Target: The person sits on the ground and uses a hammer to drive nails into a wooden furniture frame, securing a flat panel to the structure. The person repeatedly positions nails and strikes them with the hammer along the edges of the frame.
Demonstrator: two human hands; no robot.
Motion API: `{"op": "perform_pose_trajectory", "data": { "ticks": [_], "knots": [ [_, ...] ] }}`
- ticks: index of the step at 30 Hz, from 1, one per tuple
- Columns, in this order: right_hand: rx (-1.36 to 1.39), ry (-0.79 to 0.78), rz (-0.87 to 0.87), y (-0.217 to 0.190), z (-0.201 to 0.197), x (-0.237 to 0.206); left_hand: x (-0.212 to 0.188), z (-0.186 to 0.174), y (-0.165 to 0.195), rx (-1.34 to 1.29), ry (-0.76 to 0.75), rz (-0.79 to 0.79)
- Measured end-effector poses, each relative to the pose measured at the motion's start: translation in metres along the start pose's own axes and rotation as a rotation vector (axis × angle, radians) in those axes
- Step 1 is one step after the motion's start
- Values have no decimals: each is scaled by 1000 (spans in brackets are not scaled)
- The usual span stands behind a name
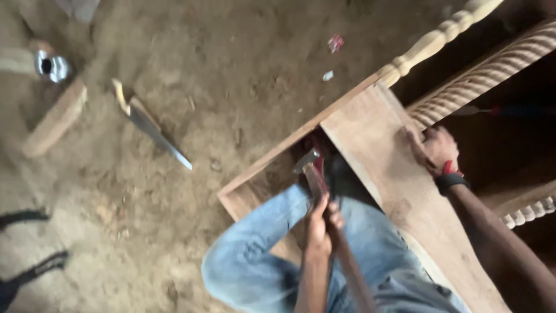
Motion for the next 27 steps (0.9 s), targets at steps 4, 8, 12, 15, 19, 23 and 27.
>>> {"op": "perform_pose_trajectory", "data": {
  "ticks": [4,8,12,15,19,23,27],
  "knots": [
    [258,326,71,3,-40,-22,28,-4,-5,-64,-3,49],
    [312,495,-184,-49,-85,1,27,14,1,-44,-65,41],
    [81,443,-293,-108,-87,58,30,5,-5,32,17,-23],
    [20,515,-437,-139,-90,67,44,7,-14,156,-74,-104],
    [24,439,-435,-137,-74,64,64,3,-21,229,-95,-186],
    [55,444,-436,-138,-72,66,73,-1,-17,249,-31,-231],
    [-13,480,-459,-145,-74,63,82,10,10,584,-101,-48]
  ]
}}
Point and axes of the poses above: each hand's wrist, its own x-axis towards the middle knuckle, its own z-axis out of the palm, y = z × x, the point moved 10 cm from there along x, towards the middle knuckle, and after that the axes turned 15 degrees about -x, right-handed, at the moved point
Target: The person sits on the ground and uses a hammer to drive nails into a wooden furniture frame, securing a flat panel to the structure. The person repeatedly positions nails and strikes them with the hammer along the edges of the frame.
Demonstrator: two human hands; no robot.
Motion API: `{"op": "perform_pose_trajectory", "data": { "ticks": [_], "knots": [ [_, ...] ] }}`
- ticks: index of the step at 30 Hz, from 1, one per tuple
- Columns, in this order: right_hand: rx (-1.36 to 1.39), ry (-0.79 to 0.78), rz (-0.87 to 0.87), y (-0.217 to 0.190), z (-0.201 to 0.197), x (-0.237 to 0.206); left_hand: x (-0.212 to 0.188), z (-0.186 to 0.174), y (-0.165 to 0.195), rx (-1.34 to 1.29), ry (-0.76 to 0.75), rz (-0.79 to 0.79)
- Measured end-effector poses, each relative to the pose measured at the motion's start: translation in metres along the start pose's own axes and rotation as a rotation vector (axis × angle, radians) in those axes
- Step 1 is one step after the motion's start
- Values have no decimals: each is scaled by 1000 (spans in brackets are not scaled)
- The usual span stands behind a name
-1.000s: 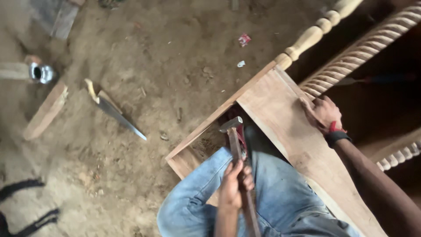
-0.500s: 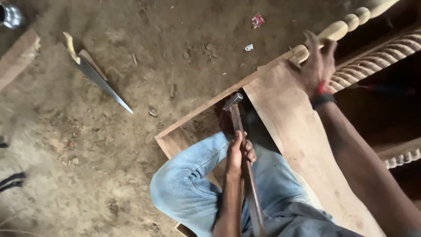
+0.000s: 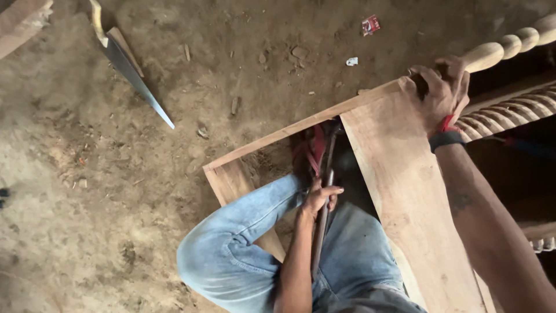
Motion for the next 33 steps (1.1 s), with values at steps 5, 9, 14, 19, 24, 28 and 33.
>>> {"op": "perform_pose_trajectory", "data": {
  "ticks": [5,9,14,19,24,28,33],
  "knots": [
    [41,-106,67,3,4,1,11,-1,5,-55,-38,-103],
    [104,-57,5,1,-1,1,9,-2,11,61,-67,-103],
    [139,-103,4,6,10,-9,-9,20,16,7,-284,-57],
    [96,-112,-23,6,17,-10,-11,12,12,30,-256,-46],
    [102,-83,-10,7,17,-11,0,6,5,-14,-226,-58],
    [112,-100,-27,8,20,-13,6,-9,7,53,-31,-39],
    [125,-69,-118,9,13,-10,1,-6,37,74,-22,102]
  ]
}}
Point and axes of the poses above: each hand's wrist, its own x-axis towards the middle knuckle, its own z-axis out of the palm, y = z × x, the point moved 10 cm from there along x, towards the middle knuckle, and after that the axes turned 15 degrees about -x, right-handed, at the moved point
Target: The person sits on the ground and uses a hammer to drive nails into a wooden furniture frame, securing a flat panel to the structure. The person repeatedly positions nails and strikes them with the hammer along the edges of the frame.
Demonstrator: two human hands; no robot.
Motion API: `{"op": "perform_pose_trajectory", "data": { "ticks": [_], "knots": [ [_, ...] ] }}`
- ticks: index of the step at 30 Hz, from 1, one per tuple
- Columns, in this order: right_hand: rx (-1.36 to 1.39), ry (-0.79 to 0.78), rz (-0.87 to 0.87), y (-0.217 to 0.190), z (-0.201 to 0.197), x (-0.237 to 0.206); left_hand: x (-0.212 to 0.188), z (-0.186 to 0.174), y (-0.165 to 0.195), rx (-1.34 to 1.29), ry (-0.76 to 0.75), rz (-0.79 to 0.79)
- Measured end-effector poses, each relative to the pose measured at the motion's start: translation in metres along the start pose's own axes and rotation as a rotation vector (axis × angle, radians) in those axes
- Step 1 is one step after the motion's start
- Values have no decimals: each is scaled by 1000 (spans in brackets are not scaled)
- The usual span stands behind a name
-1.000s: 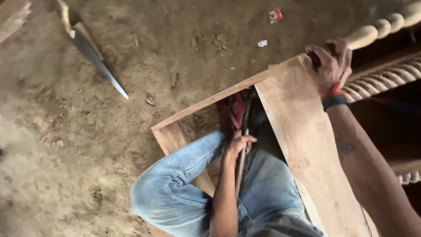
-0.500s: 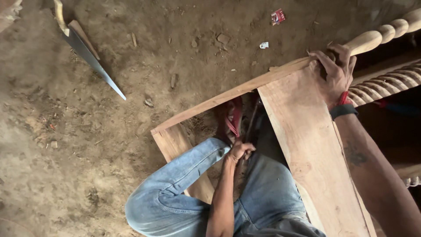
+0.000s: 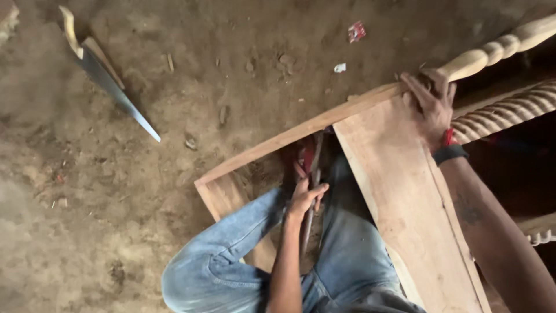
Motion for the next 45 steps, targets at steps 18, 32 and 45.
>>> {"op": "perform_pose_trajectory", "data": {
  "ticks": [18,32,45],
  "knots": [
    [148,-18,84,13,-2,-6,-77,8,-54,-525,387,204],
    [350,89,178,18,-23,5,-75,90,-27,-336,265,164],
    [365,-16,179,26,-19,3,-82,86,-9,-326,250,146]
  ]
}}
Point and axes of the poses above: each hand's wrist, its own x-axis towards the middle knuckle, its own z-axis out of the palm, y = z × x, the point moved 10 cm from there along x, towards the middle knuckle, and after that the axes turned 15 degrees about -x, right-handed, at the moved point
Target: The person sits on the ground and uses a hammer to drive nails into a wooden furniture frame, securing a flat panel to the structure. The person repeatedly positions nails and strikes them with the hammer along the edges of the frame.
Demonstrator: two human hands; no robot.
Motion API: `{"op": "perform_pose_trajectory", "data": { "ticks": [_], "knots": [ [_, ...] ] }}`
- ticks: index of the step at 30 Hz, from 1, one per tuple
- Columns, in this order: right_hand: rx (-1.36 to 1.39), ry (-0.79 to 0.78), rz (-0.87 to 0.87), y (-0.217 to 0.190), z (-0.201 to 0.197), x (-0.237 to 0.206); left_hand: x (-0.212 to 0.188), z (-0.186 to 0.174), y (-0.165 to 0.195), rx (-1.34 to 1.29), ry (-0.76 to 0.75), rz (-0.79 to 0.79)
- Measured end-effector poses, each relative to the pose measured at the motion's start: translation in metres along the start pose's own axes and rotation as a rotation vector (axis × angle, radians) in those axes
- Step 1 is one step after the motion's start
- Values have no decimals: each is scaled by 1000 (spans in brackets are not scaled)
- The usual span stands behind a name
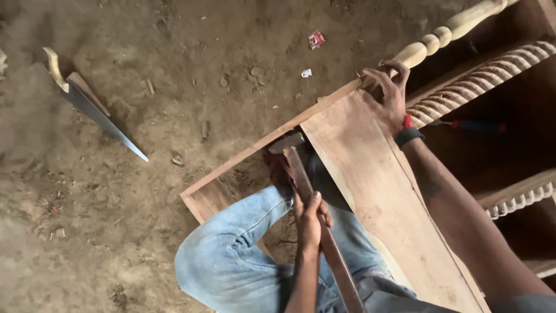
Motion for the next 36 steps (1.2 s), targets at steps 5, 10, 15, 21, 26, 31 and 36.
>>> {"op": "perform_pose_trajectory", "data": {
  "ticks": [5,10,15,21,26,31,36],
  "knots": [
    [53,-60,-3,11,10,2,-6,-5,50,139,45,92],
    [-45,-63,8,15,10,0,-3,41,98,265,-248,215],
    [-4,-52,34,19,12,0,7,26,90,457,-239,57],
    [66,-93,78,36,29,-12,-20,-90,18,441,-124,-312],
    [-9,-5,-77,10,26,4,38,-130,18,704,-35,-247],
    [3,55,14,13,15,8,116,-42,25,1070,-337,-112],
    [-36,22,28,23,17,6,144,-3,33,1795,-230,82]
  ]
}}
Point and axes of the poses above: each hand's wrist, its own x-axis towards the middle knuckle, its own z-axis out of the palm, y = z × x, the point moved 10 cm from there along x, towards the middle knuckle, and after that the axes turned 15 degrees about -x, right-handed, at the moved point
